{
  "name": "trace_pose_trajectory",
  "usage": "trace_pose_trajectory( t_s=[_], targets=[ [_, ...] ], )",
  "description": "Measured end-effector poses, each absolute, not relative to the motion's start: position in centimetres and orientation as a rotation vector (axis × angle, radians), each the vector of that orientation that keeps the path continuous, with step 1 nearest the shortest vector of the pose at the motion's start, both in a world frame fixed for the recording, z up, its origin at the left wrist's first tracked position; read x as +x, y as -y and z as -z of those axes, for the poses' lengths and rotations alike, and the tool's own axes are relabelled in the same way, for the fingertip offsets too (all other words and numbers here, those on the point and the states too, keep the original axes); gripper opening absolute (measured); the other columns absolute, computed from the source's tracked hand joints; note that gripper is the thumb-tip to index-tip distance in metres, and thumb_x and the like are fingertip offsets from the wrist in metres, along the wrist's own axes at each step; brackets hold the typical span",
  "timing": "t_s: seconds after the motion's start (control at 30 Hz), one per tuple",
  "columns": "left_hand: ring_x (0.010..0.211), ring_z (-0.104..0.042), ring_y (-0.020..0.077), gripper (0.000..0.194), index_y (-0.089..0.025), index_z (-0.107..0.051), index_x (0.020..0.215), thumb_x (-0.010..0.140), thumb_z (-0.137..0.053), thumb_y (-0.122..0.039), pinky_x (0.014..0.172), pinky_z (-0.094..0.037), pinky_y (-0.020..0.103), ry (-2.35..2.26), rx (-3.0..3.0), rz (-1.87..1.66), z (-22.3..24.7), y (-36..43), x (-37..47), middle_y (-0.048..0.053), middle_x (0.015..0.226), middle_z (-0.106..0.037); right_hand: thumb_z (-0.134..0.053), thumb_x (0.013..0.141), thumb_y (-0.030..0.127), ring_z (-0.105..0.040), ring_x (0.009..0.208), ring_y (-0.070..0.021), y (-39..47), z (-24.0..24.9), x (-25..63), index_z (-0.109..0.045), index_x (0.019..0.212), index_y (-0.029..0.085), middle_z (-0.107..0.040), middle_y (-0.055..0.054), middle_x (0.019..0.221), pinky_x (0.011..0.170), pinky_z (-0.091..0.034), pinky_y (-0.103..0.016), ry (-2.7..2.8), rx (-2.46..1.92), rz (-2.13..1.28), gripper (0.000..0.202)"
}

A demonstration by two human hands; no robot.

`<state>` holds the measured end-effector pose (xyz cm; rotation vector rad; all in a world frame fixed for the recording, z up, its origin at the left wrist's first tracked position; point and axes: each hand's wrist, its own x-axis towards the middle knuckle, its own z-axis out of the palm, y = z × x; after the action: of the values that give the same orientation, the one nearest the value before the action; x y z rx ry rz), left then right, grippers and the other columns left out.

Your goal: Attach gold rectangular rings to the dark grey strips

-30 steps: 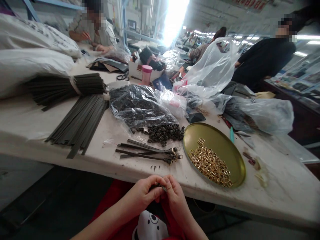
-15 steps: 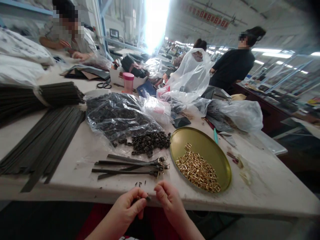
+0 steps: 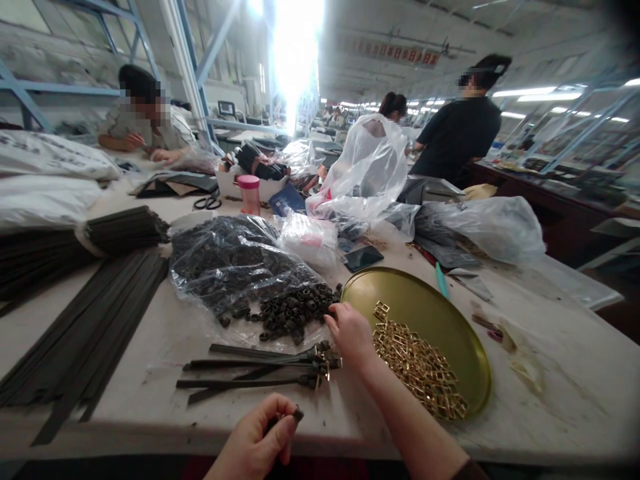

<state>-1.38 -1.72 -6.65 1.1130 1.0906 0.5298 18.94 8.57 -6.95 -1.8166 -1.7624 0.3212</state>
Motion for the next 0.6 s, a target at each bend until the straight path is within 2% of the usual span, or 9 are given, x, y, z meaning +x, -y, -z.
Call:
trace_pose_trajectory(
  t_s=[0.17,0.33,0.47,0.6],
  targets=[
    [0.043,-0.028,0.0078,0.052,-0.019,-0.045,0.077,0.067,-0.047,-0.070,0.046,-0.019,0.021,-1.111,1.142,-0.551,6.7,2.2,-2.4,-0.008,0.044,-0.040,-0.058,0.071,0.012,-0.054,0.070,-0.0191,-9.8,8.1,17.7,-0.054,0.071,0.019,-0.058,-0.006,0.075,0.064,-0.036,-0.028,1.699,-1.876,-0.329,0.008],
    [0.043,-0.030,0.0080,0.049,-0.019,-0.046,0.076,0.067,-0.049,-0.067,0.046,-0.021,0.021,-1.109,1.122,-0.632,6.8,3.0,-3.1,-0.009,0.044,-0.041,-0.057,0.066,0.013,-0.050,0.066,-0.0168,-9.8,7.8,18.2,-0.049,0.063,0.020,-0.054,-0.001,0.067,0.062,-0.037,-0.027,1.676,-1.805,-0.406,0.010],
    [0.044,-0.032,0.0077,0.040,-0.017,-0.048,0.074,0.071,-0.051,-0.057,0.048,-0.024,0.020,-1.100,1.182,-0.681,5.5,2.5,-3.4,-0.008,0.045,-0.043,-0.056,0.067,0.022,-0.045,0.057,-0.0145,-7.5,5.9,17.4,-0.044,0.060,0.020,-0.045,0.003,0.057,0.055,-0.037,-0.026,1.670,-1.698,-0.544,0.014],
    [0.042,-0.030,0.0064,0.027,-0.017,-0.048,0.074,0.072,-0.052,-0.043,0.045,-0.023,0.019,-1.108,1.191,-0.742,3.4,1.1,-3.1,-0.008,0.046,-0.046,-0.053,0.074,0.036,-0.044,0.053,-0.0114,-2.8,3.4,14.8,-0.042,0.070,0.021,-0.042,0.006,0.058,0.050,-0.038,-0.022,1.680,-1.503,-0.860,0.019]
  ],
)
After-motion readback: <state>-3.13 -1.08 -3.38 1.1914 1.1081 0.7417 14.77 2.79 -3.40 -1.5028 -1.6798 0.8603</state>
